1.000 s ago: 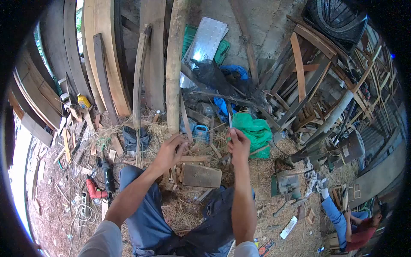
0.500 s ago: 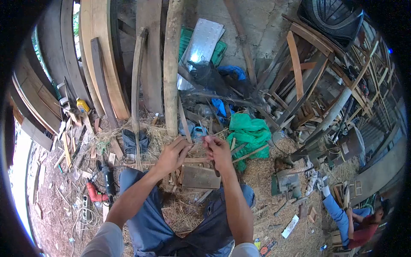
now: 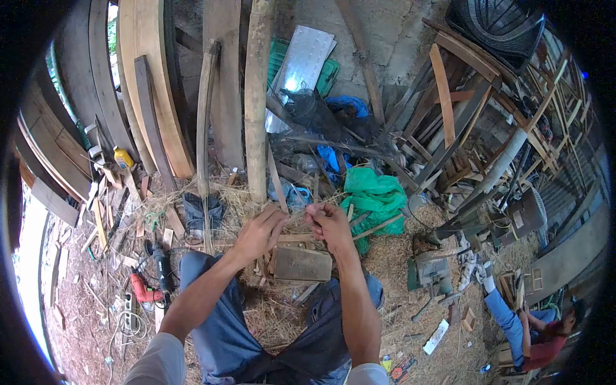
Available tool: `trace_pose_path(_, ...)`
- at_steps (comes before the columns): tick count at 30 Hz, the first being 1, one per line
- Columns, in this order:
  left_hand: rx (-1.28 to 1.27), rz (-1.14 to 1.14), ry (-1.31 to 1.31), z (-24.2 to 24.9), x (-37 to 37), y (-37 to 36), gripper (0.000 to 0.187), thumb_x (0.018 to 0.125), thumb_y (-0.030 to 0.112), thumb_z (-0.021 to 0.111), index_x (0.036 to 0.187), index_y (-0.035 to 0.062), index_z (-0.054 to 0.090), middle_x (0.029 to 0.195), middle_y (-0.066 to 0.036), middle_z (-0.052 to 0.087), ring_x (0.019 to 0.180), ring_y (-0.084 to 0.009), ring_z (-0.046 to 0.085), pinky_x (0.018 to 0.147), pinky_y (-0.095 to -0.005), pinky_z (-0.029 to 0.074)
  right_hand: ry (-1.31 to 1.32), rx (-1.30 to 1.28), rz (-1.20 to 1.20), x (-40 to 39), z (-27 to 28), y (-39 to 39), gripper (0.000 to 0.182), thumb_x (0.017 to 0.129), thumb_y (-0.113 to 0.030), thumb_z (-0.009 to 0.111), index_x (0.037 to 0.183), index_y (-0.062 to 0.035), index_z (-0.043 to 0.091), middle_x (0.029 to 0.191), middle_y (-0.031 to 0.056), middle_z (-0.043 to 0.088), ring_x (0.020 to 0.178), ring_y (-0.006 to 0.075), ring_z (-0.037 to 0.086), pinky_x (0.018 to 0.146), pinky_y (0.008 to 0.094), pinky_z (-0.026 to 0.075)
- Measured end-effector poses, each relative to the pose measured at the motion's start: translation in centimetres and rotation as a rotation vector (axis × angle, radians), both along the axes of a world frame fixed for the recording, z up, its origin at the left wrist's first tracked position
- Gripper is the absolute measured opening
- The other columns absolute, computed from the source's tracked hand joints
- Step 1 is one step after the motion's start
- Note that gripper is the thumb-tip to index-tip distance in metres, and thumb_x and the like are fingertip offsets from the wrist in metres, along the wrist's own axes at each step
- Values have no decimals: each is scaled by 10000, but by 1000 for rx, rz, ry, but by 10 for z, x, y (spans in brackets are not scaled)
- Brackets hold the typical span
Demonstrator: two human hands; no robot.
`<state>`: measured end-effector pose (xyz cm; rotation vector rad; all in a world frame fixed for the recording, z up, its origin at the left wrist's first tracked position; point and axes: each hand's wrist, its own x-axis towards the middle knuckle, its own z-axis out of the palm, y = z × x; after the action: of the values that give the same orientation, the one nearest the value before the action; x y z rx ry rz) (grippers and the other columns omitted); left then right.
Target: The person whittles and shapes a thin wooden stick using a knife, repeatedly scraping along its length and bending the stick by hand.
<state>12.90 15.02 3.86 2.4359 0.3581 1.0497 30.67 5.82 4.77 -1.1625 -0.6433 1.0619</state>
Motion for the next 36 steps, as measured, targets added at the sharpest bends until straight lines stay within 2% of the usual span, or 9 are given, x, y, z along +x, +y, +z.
trace_pose_path(5, -73, 4, -29, 2, -1, -1, 83, 837, 6, 590, 919, -1, 589, 845, -152, 543, 754, -372, 596, 600, -420, 478, 8, -30, -21, 15, -3, -4, 148, 879, -156, 645, 866, -19, 592, 682, 14, 569, 449, 43, 378, 375, 198, 245)
trace_pose_path(10, -71, -10, -134, -2, -14, 10, 58, 839, 7, 591, 891, -17, 591, 812, -151, 554, 715, -342, 593, 588, -404, 470, 3, 28, -336, 73, -7, -24, 169, 878, -179, 643, 897, -18, 595, 743, 18, 580, 453, 37, 371, 374, 195, 254)
trace_pose_path(12, -215, -28, -83, 5, -20, 17, 49, 832, 2, 602, 865, -31, 589, 785, -145, 556, 670, -303, 576, 569, -376, 454, -5, 125, -494, 85, -3, -34, 172, 876, -178, 645, 947, -28, 602, 741, 17, 580, 451, 33, 363, 374, 191, 256)
trace_pose_path(16, -144, 1, -83, -4, -12, 16, 58, 826, 2, 612, 861, -37, 588, 795, -136, 560, 649, -277, 562, 552, -354, 442, -88, 71, -321, 36, 7, -26, 181, 889, -169, 627, 1017, -43, 608, 737, 24, 580, 459, 36, 385, 375, 192, 264)
trace_pose_path(18, -165, -42, -102, -4, -4, 13, 55, 828, 10, 618, 850, -32, 591, 785, -134, 560, 647, -274, 566, 548, -355, 440, -35, 62, -137, 7, 8, -15, 172, 892, -163, 622, 999, -29, 612, 733, 28, 585, 454, 44, 393, 377, 194, 272)
trace_pose_path(21, -152, -91, -128, -2, 1, 10, 59, 834, 30, 626, 853, -22, 608, 781, -122, 581, 649, -250, 579, 533, -337, 438, 29, 107, -79, 1, -6, -2, 173, 896, -160, 616, 976, -6, 616, 732, 34, 592, 453, 53, 396, 378, 206, 276)
trace_pose_path(29, -268, -113, -18, 5, -3, 8, 84, 841, 79, 643, 863, -2, 638, 785, -104, 628, 679, -208, 608, 534, -311, 449, -6, 14, -26, 26, -1, -14, 191, 879, -167, 645, 819, 13, 618, 637, 21, 544, 437, 64, 389, 377, 221, 274)
trace_pose_path(34, -277, -119, -16, 9, -3, 7, 90, 844, 97, 645, 860, 9, 636, 760, -105, 618, 662, -205, 602, 538, -309, 447, -45, 31, -41, 23, 13, -16, 184, 878, -156, 645, 826, 19, 623, 637, 22, 549, 441, 57, 388, 374, 219, 271)
trace_pose_path(36, -332, -131, 15, 13, -5, 4, 110, 837, 53, 634, 829, -42, 580, 733, -126, 549, 607, -242, 541, 568, -343, 428, -49, 31, -43, 22, 15, -15, 182, 880, -156, 643, 841, 21, 626, 650, 25, 558, 443, 55, 388, 374, 219, 270)
